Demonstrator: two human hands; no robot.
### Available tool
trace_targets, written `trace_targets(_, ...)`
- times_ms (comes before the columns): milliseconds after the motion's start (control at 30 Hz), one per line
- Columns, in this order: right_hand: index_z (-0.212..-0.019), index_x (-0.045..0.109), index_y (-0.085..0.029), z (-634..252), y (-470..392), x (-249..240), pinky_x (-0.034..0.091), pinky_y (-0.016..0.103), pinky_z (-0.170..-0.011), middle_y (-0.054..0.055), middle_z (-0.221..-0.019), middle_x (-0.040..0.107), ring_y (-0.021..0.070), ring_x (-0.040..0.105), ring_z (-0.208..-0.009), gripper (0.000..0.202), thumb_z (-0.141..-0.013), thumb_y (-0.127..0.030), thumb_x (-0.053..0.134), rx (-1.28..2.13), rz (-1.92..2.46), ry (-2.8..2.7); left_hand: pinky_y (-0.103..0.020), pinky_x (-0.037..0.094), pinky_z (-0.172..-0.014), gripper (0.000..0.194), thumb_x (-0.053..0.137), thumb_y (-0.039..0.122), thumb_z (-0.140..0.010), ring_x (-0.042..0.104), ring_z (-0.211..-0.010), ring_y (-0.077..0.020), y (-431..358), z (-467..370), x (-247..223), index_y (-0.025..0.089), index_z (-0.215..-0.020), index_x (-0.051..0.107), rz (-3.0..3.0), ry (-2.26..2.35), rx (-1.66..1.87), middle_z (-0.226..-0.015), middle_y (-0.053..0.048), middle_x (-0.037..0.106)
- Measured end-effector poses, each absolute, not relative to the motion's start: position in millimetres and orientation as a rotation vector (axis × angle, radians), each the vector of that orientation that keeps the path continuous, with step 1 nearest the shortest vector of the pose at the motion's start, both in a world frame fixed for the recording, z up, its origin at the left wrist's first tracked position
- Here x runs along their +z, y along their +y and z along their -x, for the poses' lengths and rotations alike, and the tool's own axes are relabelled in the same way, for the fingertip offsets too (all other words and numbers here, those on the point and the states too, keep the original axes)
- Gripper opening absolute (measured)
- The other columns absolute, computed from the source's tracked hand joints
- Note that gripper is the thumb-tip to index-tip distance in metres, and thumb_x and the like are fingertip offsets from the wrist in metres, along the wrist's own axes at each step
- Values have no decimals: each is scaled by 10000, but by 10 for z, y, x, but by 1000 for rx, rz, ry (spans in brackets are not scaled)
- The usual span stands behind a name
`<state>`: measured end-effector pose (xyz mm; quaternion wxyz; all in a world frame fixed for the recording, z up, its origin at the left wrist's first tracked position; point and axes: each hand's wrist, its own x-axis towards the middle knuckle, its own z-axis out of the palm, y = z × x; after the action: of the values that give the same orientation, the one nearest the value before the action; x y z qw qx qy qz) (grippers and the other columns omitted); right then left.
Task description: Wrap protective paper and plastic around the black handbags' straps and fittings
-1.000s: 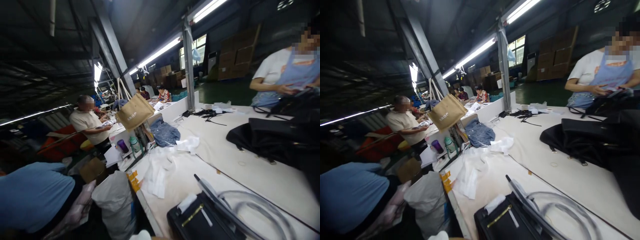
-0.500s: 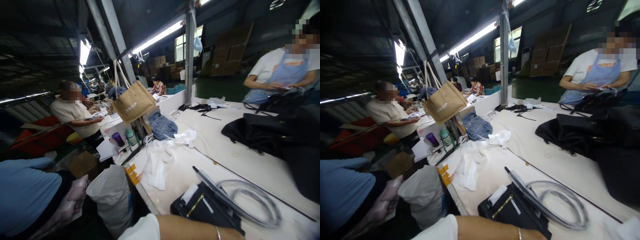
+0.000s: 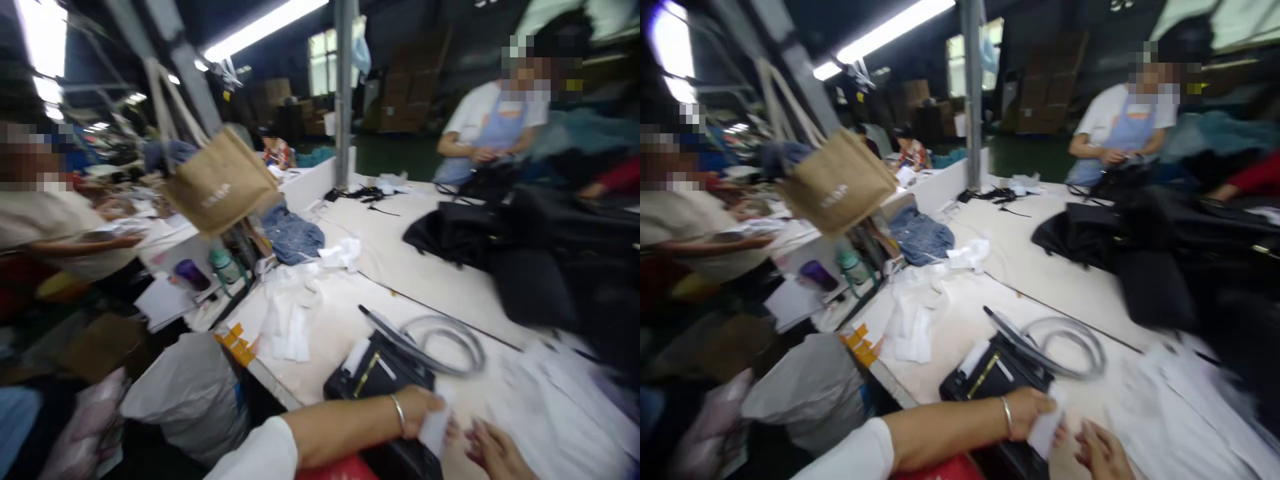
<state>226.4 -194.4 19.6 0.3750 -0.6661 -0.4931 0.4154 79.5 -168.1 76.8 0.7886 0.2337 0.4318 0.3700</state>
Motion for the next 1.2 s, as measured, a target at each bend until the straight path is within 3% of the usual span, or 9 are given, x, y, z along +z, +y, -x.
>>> trace_targets(100,-839,603,-202,-2173,-2360,357,521,344,-558,79,-749,649,198,598,-594,450,-698,-626,552,1361,1709,-958,-286,418,-502,329,679,461,-647,473,-446,-115,-1803,-763,548,152,-624,566,-401,924,754,-514,-16,529)
trace_targets(233,-834,586,-171,-1876,-2378,323,451,274,-509,-9,-588,558,144,524,-530,454,-706,-606,568,1337,1677,-896,-237,410,-515,362,676,466,-675,511,-501,-102,-1787,-786,280,138,-780,565,-349,913,689,-625,-4,583)
trace_targets(367,-857,572,-172,-1833,-2400,302,403,240,-482,-25,-591,536,126,494,-518,421,-725,-571,575,1334,1640,-825,-260,432,-517,416,590,511,-754,575,-564,-141,-1848,-782,366,116,-886,578,-348,917,646,-759,-70,648)
trace_targets(567,-853,574,-162,-1849,-2450,336,389,238,-469,-25,-562,527,128,492,-503,409,-742,-556,564,1316,1619,-783,-307,482,-634,363,548,441,-822,614,-654,-176,-2013,-699,533,83,-821,609,-249,779,723,-762,-113,679)
trace_targets(800,-939,534,-197,-1777,-2498,324,477,291,-585,27,-731,621,182,587,-652,246,-815,-406,493,1139,1711,-925,-323,490,-761,289,677,345,-742,651,-798,-218,-2086,-722,601,81,-856,650,-301,797,746,-798,-121,705)
trace_targets(967,-970,491,-220,-1743,-2542,423,471,318,-697,42,-860,634,204,608,-788,150,-858,-270,406,934,1843,-1188,-327,488,-758,302,728,351,-679,655,-786,-225,-2084,-792,627,87,-812,665,-339,857,744,-750,-111,706)
trace_targets(1200,-1126,434,-200,-1764,-2626,467,460,331,-809,85,-1034,588,216,580,-928,304,-836,-141,365,814,1831,-1431,-272,458,-643,300,725,383,-648,610,-637,-162,-2114,-857,587,100,-726,660,-466,990,757,-669,-63,676)
